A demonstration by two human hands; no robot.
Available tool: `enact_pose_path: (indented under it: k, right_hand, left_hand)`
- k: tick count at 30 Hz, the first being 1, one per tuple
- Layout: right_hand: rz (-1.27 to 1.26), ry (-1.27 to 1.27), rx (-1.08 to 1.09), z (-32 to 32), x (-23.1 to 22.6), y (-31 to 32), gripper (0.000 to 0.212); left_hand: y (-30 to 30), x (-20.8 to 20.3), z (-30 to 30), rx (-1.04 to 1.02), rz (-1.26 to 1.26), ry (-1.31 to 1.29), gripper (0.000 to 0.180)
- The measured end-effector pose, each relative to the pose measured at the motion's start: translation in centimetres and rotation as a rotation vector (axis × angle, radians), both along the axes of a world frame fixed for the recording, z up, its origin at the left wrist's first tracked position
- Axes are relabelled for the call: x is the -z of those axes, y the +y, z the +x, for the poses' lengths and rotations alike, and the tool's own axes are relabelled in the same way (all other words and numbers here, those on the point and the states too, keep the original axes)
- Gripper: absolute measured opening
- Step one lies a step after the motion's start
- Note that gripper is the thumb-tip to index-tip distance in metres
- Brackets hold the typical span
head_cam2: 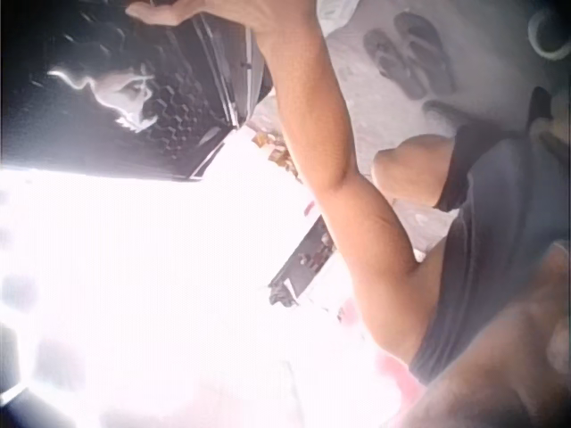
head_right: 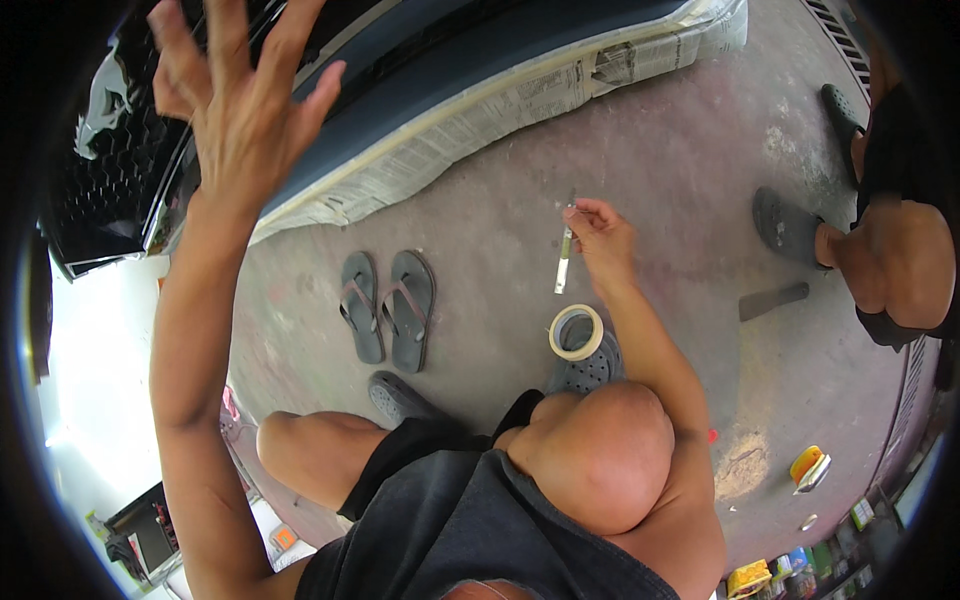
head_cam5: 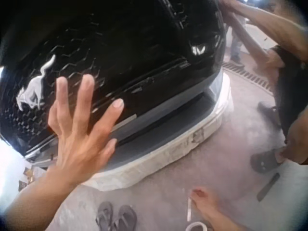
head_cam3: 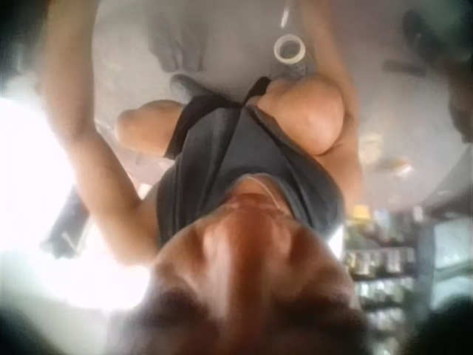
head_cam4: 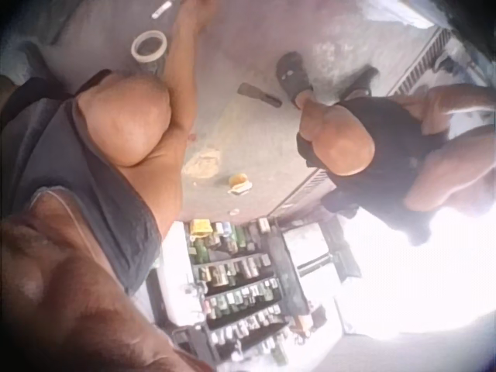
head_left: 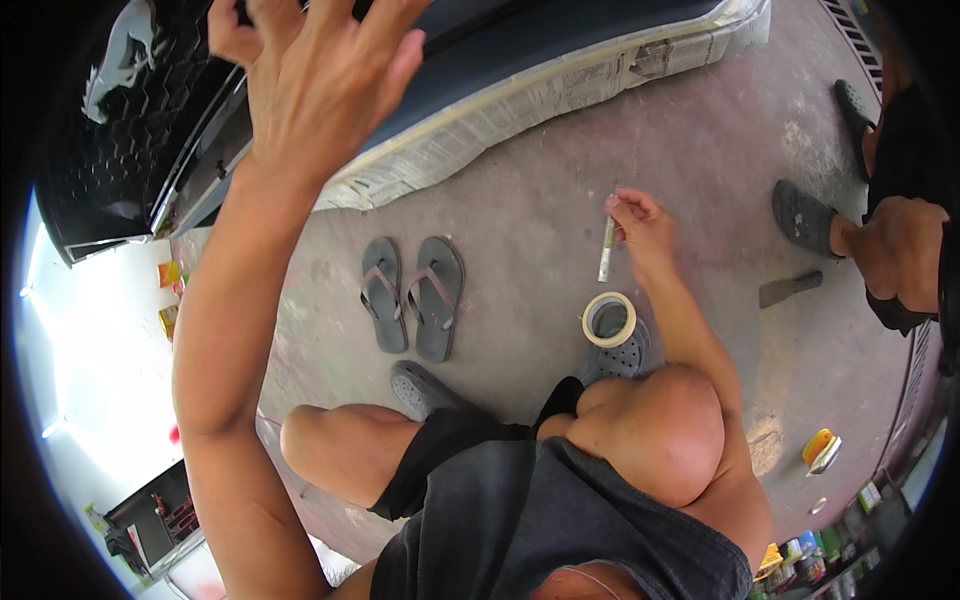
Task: The person applies masking tape along the lower edge of a car bumper, smoothing it down and trimming excess with a small blade. The person works along the front bumper edge, repeatedly pressing and cutting the tape.
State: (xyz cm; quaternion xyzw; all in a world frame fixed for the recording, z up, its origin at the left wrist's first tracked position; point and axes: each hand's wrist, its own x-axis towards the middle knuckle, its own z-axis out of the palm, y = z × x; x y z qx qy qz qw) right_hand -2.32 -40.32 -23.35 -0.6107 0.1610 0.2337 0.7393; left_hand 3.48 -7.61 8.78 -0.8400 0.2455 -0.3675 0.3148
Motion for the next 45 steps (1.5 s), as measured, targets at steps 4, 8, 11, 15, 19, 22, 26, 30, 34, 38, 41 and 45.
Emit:
enact_pose_path:
  k: [4,8,11,15,19,22,26,30,34,38,41,45]
  right_hand:
    - [-0.221,-0.094,-0.355,-3.0,3.6,3.6,0.025]
    - [-0.381,-0.288,-0.767,-6.9,5.9,7.8,0.028]
    - [-0.300,-0.252,-1.030,-8.2,6.1,12.1,0.031]
    - [-0.360,-0.533,-0.873,-9.3,4.5,13.8,0.034]
    - [-0.554,-0.597,-0.611,-7.9,1.1,4.4,0.037]
    - [-0.747,-0.818,-0.661,-9.9,-1.9,-3.9,0.035]
    - [-0.725,-1.135,-0.883,-14.3,-3.5,-7.1,0.037]
    - [-0.789,-1.139,-1.051,-14.9,-2.7,-5.7,0.047]
    - [-0.654,-0.911,-0.957,-12.9,-3.4,-5.5,0.056]
    - [-0.538,-0.673,-0.705,-10.0,-6.4,-6.1,0.060]
    - [-0.616,-0.857,-0.709,-7.9,-8.9,-6.5,0.062]
    - [-0.556,-0.943,-0.619,-6.4,-10.5,-6.2,0.059]
  left_hand:
    - [1.6,1.3,-6.2,0.316,-0.213,0.067,0.090]
    - [3.3,3.4,-14.5,-0.082,-0.657,0.032,0.097]
    - [3.4,5.6,-18.9,-0.404,-0.949,-0.004,0.099]
    - [2.9,9.5,-21.5,-0.567,-1.285,-0.005,0.096]
    - [3.2,13.7,-20.3,-0.589,-1.910,-0.087,0.088]
    - [1.8,17.9,-18.7,-0.385,-2.216,-0.085,0.071]
    - [-2.0,22.5,-18.3,-0.371,-2.321,0.405,0.048]
    - [-6.4,25.5,-19.3,-0.408,-2.252,0.900,0.035]
    - [-8.9,27.3,-20.4,-0.434,-2.030,1.204,0.036]
    - [-11.6,27.8,-20.5,-0.299,-2.019,1.253,0.038]
    - [-13.6,26.6,-20.0,-0.241,-2.033,1.266,0.038]
    - [-14.4,23.8,-18.3,-0.174,-1.941,1.151,0.029]
